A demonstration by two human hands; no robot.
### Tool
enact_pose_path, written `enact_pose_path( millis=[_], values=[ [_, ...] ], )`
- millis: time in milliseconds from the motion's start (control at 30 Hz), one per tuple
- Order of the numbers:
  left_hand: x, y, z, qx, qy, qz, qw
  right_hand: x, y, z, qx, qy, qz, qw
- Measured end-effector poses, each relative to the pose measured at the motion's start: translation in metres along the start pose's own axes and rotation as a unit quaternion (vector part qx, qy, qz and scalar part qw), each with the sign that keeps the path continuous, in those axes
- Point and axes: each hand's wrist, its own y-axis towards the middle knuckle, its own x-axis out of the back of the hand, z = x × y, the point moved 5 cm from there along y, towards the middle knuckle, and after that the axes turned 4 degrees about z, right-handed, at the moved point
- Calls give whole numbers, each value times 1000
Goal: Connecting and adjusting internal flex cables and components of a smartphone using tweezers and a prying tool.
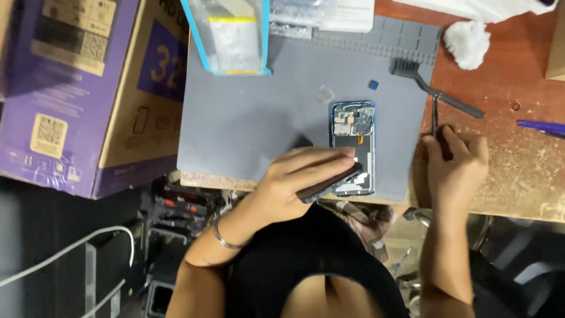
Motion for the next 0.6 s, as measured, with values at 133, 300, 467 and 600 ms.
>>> enact_pose_path(
  millis=[133,300,467,600],
  values=[
    [-3,-4,-1,9,12,-4,1000,0,-14,-10,0,-18,-41,999],
    [-6,-5,-1,14,15,-8,1000,28,-42,2,-145,212,-29,966],
    [-14,-9,-4,-12,25,-20,999,85,-16,133,-102,442,-233,860],
    [-15,-9,-10,-19,33,-33,999,67,-36,95,98,746,-94,652]
  ],
)
